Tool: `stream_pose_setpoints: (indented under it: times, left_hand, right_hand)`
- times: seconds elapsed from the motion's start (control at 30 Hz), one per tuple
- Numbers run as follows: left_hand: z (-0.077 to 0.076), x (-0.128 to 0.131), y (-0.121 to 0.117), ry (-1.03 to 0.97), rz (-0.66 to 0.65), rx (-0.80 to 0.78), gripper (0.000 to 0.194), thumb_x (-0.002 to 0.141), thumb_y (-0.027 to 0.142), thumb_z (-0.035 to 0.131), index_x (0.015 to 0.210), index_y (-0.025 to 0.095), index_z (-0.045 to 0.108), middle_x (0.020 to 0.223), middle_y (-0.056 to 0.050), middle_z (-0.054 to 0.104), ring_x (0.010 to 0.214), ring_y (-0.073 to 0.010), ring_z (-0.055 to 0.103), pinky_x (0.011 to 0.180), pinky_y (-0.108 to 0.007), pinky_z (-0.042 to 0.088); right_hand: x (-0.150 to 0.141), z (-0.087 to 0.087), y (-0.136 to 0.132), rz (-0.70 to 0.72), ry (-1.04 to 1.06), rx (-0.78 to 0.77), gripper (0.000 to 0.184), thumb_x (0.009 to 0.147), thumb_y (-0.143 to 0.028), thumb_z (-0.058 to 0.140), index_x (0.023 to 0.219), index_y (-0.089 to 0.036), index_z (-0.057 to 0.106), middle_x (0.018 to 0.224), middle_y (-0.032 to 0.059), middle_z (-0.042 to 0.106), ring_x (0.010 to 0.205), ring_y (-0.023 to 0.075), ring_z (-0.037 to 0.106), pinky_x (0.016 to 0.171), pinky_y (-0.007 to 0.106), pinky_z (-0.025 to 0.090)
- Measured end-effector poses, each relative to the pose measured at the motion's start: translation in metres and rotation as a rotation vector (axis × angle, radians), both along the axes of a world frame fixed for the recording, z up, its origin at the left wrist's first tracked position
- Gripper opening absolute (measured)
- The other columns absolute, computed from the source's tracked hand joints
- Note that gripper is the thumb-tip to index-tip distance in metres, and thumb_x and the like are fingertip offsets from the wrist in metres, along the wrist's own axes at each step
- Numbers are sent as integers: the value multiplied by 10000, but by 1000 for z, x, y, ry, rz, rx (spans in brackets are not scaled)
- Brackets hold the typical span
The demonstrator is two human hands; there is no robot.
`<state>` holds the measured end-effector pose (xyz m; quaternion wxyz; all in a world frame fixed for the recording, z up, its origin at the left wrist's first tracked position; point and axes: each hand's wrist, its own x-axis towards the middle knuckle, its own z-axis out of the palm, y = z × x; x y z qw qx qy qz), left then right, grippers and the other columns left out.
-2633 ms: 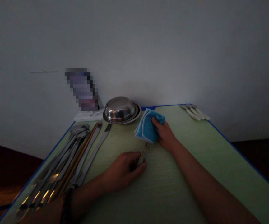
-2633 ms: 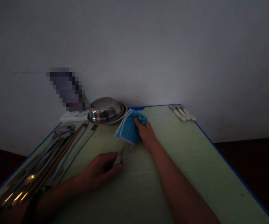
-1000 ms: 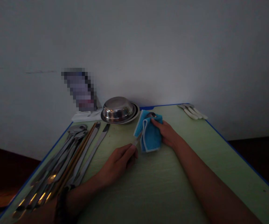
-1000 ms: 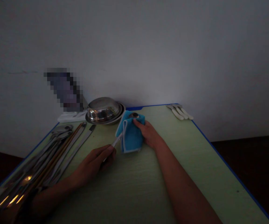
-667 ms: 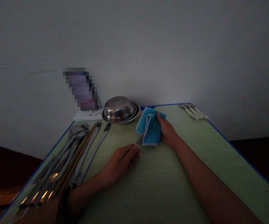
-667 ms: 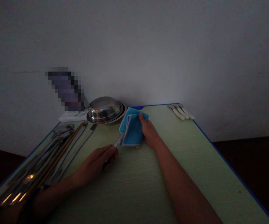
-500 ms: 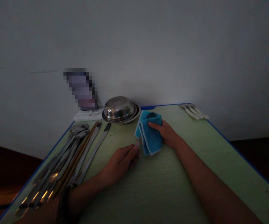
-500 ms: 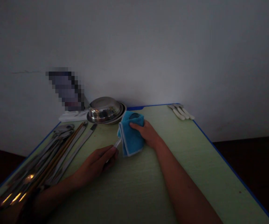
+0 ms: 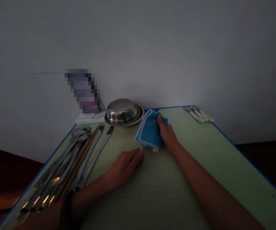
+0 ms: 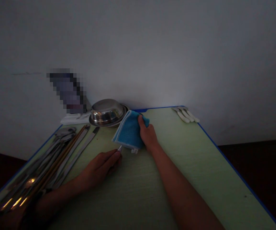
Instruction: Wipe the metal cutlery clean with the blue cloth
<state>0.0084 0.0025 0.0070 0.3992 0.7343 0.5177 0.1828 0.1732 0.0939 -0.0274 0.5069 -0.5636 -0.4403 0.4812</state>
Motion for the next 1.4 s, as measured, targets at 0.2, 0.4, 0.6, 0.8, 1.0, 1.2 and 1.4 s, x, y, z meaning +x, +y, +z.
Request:
stream_pose_setpoints:
  times: [0.2,0.4,0.6,0.8,1.0,1.2,1.4]
  left_hand:
    - [0,0,-5,231,-171,169,394,912,343,256,593,175,415,506,40,416,451,-91,413,494,-225,294]
    - [-2,-1,-6,242,-207,187,390,917,308,231,582,173,379,497,44,378,439,-81,392,484,-212,288]
    - [-4,-3,-7,184,-201,149,407,918,338,225,602,167,416,530,38,410,484,-87,412,526,-215,322]
    - [-5,-6,-6,-61,-101,-48,418,914,367,240,593,167,417,525,49,410,496,-84,414,521,-201,345]
    - [-1,-5,-6,-107,-69,-94,392,909,364,274,622,161,447,553,48,421,519,-87,409,530,-208,342]
    - [-1,-4,-5,-86,-73,-83,392,912,377,259,631,167,435,562,46,434,529,-90,418,543,-214,341]
    - [-2,-4,-5,-1,-124,-34,381,910,371,270,640,169,447,557,49,432,514,-88,410,534,-217,326]
  right_hand:
    - [1,-4,-2,1,24,103,455,656,-631,500,689,-192,613,647,20,617,653,185,574,615,315,437]
    - [7,-2,-2,184,132,84,393,601,-524,638,818,-197,616,776,20,657,704,177,597,631,298,454]
    - [6,-3,-1,101,-66,111,468,675,-642,460,600,-183,506,499,-22,490,497,125,471,488,251,362]
    - [7,-2,0,140,-169,123,490,693,-650,425,530,-188,426,468,-31,421,468,111,417,469,244,326]
    - [12,-7,2,265,-43,137,368,698,-544,528,679,-178,558,589,-17,558,569,131,515,571,264,412]
    - [10,-8,4,296,163,180,312,697,-406,589,941,-212,587,772,3,655,727,160,596,724,315,456]
    - [8,-3,5,159,-176,249,358,731,-525,492,687,-177,562,638,-1,565,619,142,520,594,269,419]
